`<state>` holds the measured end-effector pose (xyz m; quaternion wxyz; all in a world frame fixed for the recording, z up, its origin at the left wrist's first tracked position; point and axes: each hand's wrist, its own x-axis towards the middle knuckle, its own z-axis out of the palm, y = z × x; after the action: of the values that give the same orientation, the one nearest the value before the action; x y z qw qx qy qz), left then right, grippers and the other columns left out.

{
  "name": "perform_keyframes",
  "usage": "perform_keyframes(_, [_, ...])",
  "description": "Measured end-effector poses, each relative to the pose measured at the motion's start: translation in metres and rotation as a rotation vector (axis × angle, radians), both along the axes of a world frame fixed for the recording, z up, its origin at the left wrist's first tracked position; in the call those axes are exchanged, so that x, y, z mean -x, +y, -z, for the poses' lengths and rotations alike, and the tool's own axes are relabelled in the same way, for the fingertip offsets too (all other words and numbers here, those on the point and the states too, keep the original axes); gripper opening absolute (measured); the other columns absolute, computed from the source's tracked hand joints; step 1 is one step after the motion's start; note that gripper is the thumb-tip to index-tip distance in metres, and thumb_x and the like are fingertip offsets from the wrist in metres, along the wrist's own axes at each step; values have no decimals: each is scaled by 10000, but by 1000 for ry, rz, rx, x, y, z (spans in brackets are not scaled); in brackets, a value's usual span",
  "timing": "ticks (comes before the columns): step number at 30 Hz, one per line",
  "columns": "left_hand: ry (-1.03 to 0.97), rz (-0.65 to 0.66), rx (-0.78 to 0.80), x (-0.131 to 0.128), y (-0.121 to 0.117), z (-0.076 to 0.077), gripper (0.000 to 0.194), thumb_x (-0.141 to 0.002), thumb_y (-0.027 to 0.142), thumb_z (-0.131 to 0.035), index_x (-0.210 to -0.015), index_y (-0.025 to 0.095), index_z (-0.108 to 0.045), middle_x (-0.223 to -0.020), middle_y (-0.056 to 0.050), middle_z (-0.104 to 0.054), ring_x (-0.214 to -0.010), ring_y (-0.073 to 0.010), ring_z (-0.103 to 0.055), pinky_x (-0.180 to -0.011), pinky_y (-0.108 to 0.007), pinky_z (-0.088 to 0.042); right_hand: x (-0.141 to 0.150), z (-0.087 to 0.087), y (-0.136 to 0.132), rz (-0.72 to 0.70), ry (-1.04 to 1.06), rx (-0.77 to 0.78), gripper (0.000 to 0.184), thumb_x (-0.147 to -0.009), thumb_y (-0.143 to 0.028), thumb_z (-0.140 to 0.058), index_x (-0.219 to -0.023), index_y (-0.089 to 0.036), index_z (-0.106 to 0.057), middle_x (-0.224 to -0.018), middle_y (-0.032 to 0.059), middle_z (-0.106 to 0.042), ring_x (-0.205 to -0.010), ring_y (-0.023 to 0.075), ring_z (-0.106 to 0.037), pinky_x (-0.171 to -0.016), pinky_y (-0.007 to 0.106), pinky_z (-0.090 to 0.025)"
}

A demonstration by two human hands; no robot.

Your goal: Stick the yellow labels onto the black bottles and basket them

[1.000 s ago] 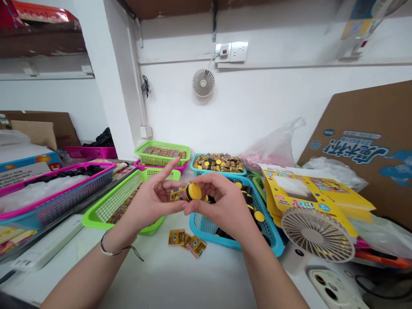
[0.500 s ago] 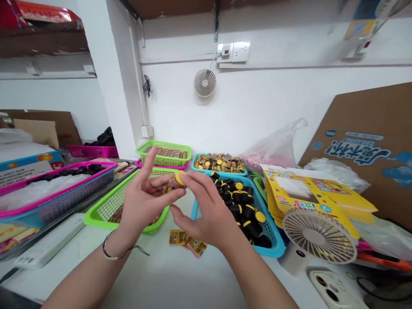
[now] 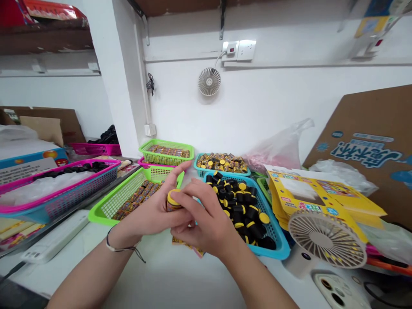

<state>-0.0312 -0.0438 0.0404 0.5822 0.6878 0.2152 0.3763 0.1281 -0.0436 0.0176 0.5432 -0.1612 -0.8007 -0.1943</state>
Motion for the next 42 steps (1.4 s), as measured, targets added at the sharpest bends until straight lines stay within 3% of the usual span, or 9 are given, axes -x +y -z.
perform_keyframes(3, [60,-143,-83,-2,-5,-3,998,-782,92,-597,-1537,298,22,-540,136,-371,-448,-46,-366,-423,-124,-278,-3,3,6,-24,-57,-48,615,-766,-157,-707,-1341,-236,-503,-1039,80,-599,-1016,246,-627,-1059,548,-496])
perform_keyframes(13, [-89,-362,-364,-19,-12,11,1017,-726,-15,-555,-1519,313,-9,-663,81,-503,-589,-98,-507,-534,-185,-408,-8,7,4,-45,-100,-154,421,-832,-180,-695,-1229,-97,-582,-1071,122,-594,-1089,263,-583,-1114,568,-437])
perform_keyframes(18, [-124,-464,-411,-23,-18,12,1001,-740,-13,-566,-1512,303,-14,-699,75,-542,-612,-95,-531,-609,-217,-458,-11,10,6,18,-118,-181,402,-850,-201,-681,-1236,-135,-586,-1057,103,-630,-1078,246,-606,-1119,535,-445])
perform_keyframes(20, [-138,-425,-345,-22,-20,8,994,-743,0,-576,-1504,299,-11,-675,88,-537,-552,-73,-488,-551,-192,-420,-9,7,5,-35,-89,-138,396,-851,-207,-672,-1234,-176,-576,-1050,88,-626,-1058,233,-611,-1117,544,-444])
perform_keyframes(24, [-98,-155,-111,-12,-22,-1,990,-765,72,-603,-1497,291,27,-552,134,-461,-439,-48,-401,-440,-143,-295,-6,-4,-1,-221,-2,-7,488,-732,-160,-732,-1192,-181,-569,-1054,89,-617,-1045,238,-622,-1065,521,-501])
perform_keyframes(26, [-69,-66,-58,-9,-22,-3,1002,-766,76,-603,-1496,290,50,-522,145,-452,-425,-50,-425,-435,-136,-292,-7,-7,-5,-231,-13,19,496,-707,-133,-737,-1176,-170,-578,-1053,93,-634,-1054,245,-631,-1064,518,-503])
perform_keyframes(31, [-90,-162,-140,-14,-24,-1,1067,-692,-10,-589,-1495,284,49,-643,104,-563,-508,-66,-529,-464,-146,-382,-11,-7,-8,-194,-111,-40,368,-817,-187,-700,-1163,-124,-592,-1064,113,-642,-1087,246,-623,-1112,553,-449])
perform_keyframes(36, [-75,-304,-264,-19,-27,6,1063,-729,57,-647,-1496,282,54,-785,32,-640,-618,-115,-609,-516,-201,-475,-14,-6,-8,-154,-143,-68,349,-866,-202,-668,-1194,-116,-580,-1047,100,-655,-1108,237,-614,-1141,551,-425])
perform_keyframes(42, [-154,-92,-108,-16,-25,4,1083,-689,16,-627,-1476,320,51,-748,68,-588,-576,-114,-632,-491,-199,-491,-17,-3,-6,-195,-152,-13,421,-892,-195,-637,-1300,-173,-536,-1110,86,-663,-1186,250,-592,-1171,567,-376])
